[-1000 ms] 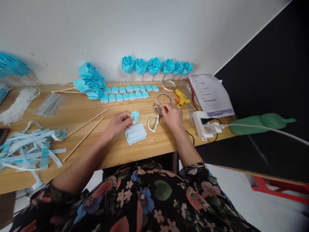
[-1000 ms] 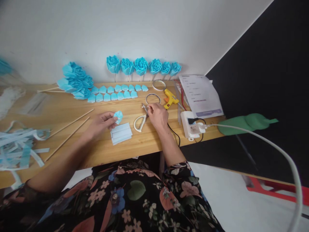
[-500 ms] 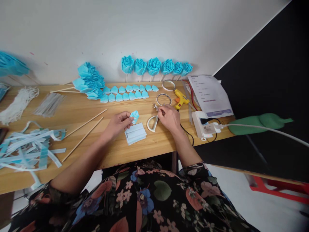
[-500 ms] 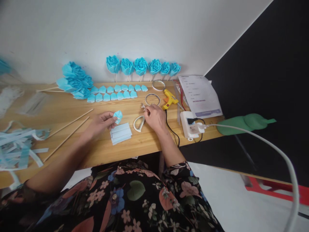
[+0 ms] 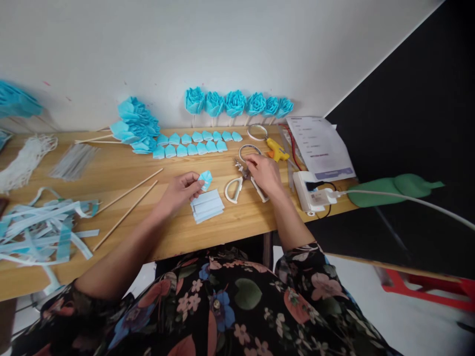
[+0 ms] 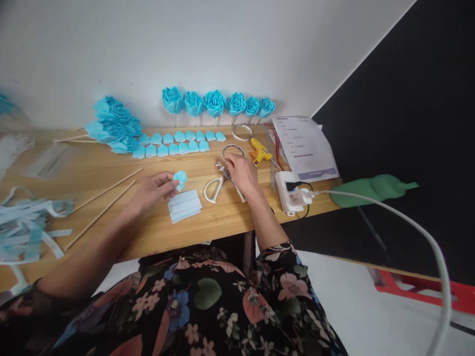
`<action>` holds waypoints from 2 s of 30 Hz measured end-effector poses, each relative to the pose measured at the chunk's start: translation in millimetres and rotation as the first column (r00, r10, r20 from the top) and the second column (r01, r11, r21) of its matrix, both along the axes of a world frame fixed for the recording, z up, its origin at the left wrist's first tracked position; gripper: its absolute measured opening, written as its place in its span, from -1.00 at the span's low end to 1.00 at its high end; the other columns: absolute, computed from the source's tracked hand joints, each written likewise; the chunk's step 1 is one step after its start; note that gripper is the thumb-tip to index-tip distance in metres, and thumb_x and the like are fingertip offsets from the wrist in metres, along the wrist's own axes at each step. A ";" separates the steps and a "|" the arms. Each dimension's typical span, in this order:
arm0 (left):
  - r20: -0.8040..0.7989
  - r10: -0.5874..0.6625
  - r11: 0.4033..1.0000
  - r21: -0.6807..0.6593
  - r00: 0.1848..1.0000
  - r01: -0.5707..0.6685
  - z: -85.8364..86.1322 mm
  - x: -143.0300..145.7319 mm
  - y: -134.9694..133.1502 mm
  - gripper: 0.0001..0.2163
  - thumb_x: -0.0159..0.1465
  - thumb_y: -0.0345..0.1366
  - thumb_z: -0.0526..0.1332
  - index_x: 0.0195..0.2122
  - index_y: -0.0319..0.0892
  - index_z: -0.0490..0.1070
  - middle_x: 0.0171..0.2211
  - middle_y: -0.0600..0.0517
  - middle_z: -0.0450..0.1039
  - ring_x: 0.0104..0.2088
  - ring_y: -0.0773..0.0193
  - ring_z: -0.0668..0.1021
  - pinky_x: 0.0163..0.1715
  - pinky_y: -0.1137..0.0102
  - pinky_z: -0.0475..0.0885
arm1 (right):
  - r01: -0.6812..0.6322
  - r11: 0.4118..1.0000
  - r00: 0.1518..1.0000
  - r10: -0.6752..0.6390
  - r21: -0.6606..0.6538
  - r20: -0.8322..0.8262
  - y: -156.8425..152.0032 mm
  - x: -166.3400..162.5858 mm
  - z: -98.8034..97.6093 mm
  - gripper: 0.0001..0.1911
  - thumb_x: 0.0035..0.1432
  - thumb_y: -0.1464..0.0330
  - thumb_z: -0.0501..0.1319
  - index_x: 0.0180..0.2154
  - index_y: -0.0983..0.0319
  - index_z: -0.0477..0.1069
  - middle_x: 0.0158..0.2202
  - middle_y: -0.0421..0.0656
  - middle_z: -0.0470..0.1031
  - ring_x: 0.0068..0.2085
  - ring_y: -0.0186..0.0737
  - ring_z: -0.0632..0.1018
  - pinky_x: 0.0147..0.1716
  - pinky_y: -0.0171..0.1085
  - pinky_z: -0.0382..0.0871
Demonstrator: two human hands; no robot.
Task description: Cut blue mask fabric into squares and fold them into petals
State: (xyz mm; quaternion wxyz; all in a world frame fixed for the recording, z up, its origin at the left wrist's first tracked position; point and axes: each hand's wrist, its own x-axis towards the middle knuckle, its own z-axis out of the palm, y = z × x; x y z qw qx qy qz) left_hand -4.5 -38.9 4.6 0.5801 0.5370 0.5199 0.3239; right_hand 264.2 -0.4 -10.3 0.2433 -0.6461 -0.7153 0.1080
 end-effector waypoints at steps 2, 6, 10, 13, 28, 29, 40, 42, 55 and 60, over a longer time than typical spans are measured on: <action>0.006 0.003 1.000 0.005 1.000 -0.003 0.0 -0.1 -0.1 -0.63 0.00 0.04 0.35 -0.47 -0.18 0.38 -0.60 0.10 0.39 -0.59 0.39 0.36 -0.55 0.44 0.29 | 0.007 1.000 1.000 -0.007 -0.003 -0.003 0.4 -0.3 -1.8 -0.75 0.24 0.45 0.15 -0.15 0.17 0.58 -0.14 -0.12 0.67 -0.13 -0.12 0.62 -0.13 -0.21 0.40; 0.014 0.001 1.000 0.003 1.000 -0.001 0.5 -0.1 -0.4 -0.65 0.01 0.02 0.35 -0.46 -0.18 0.38 -0.60 0.11 0.38 -0.60 0.40 0.36 -0.55 0.45 0.28 | 0.026 1.000 1.000 -0.027 -0.014 -0.017 -3.8 0.4 -5.8 -0.77 0.24 0.44 0.16 -0.17 0.17 0.58 -0.17 -0.11 0.67 -0.15 -0.13 0.62 -0.15 -0.22 0.41; 0.010 -0.013 1.000 0.007 1.000 0.013 0.3 -0.2 -0.5 -0.66 0.03 0.01 0.35 -0.46 -0.18 0.38 -0.60 0.11 0.38 -0.59 0.39 0.37 -0.53 0.44 0.29 | 0.023 1.000 0.999 -0.023 0.004 -0.027 -8.1 0.9 -5.8 -0.78 0.24 0.43 0.16 -0.20 0.17 0.58 -0.17 -0.10 0.66 -0.13 -0.11 0.61 -0.13 -0.20 0.41; 0.008 -0.008 1.000 0.013 1.000 0.008 -1.6 -0.7 -0.2 -0.65 0.03 0.02 0.35 -0.47 -0.18 0.39 -0.60 0.10 0.38 -0.59 0.39 0.36 -0.54 0.45 0.29 | 0.021 1.000 1.000 -0.021 0.015 -0.018 -7.7 0.2 -2.9 -0.78 0.24 0.43 0.16 -0.20 0.17 0.58 -0.17 -0.10 0.65 -0.14 -0.11 0.60 -0.14 -0.20 0.40; 0.008 -0.008 1.000 0.002 1.000 0.008 -4.3 -1.0 1.1 -0.61 0.00 0.07 0.36 -0.46 -0.18 0.38 -0.59 0.09 0.40 -0.60 0.39 0.36 -0.55 0.45 0.29 | -0.049 0.999 0.985 0.045 0.024 0.167 4.2 -9.4 -0.3 -0.81 0.25 0.26 0.22 -0.24 0.18 0.58 -0.22 -0.06 0.63 -0.14 -0.05 0.57 -0.18 -0.19 0.36; 0.009 -0.011 1.000 0.003 1.000 0.011 -4.1 -1.1 1.1 -0.61 0.00 0.07 0.36 -0.46 -0.18 0.38 -0.59 0.10 0.40 -0.60 0.39 0.36 -0.55 0.45 0.28 | -0.032 0.999 0.980 0.024 0.037 0.197 5.4 -11.5 -1.5 -0.81 0.23 0.24 0.24 -0.24 0.18 0.58 -0.22 -0.06 0.63 -0.15 -0.04 0.57 -0.21 -0.19 0.36; 0.035 -0.009 1.000 -0.004 0.999 0.009 -0.1 -0.6 0.0 -0.62 0.00 0.06 0.35 -0.46 -0.18 0.38 -0.61 0.11 0.37 -0.60 0.40 0.36 -0.55 0.46 0.26 | 0.131 0.990 0.981 -0.121 -0.053 0.152 18.0 -14.2 4.5 -0.81 0.21 0.30 0.20 -0.34 0.14 0.59 -0.40 -0.14 0.62 -0.34 -0.11 0.57 -0.39 -0.24 0.28; 0.031 -0.015 1.000 -0.003 0.999 0.015 1.2 -0.8 -0.5 -0.62 0.01 0.06 0.35 -0.47 -0.18 0.38 -0.61 0.11 0.37 -0.59 0.39 0.36 -0.55 0.45 0.26 | 0.102 0.993 0.991 -0.097 -0.059 0.091 18.6 -9.6 3.5 -0.83 0.20 0.32 0.21 -0.32 0.14 0.60 -0.38 -0.15 0.63 -0.32 -0.12 0.57 -0.35 -0.24 0.31; 0.027 -0.016 1.000 -0.017 1.000 0.016 -0.5 -1.6 0.1 -0.57 -0.01 0.10 0.36 -0.44 -0.19 0.38 -0.59 0.11 0.39 -0.58 0.41 0.36 -0.53 0.46 0.27 | -0.059 0.996 0.996 0.064 -0.072 0.065 13.8 -8.6 -2.3 -0.89 0.19 0.36 0.27 -0.26 0.17 0.59 -0.29 -0.15 0.65 -0.26 -0.17 0.59 -0.28 -0.27 0.32; 0.022 -0.016 1.000 -0.019 1.000 0.017 -0.5 -1.0 0.2 -0.57 -0.01 0.10 0.35 -0.44 -0.20 0.38 -0.59 0.11 0.39 -0.59 0.42 0.36 -0.54 0.47 0.26 | -0.022 0.999 0.999 0.024 -0.045 0.046 15.2 -7.7 -7.9 -0.82 0.24 0.35 0.19 -0.26 0.18 0.58 -0.31 -0.14 0.65 -0.28 -0.16 0.59 -0.31 -0.27 0.30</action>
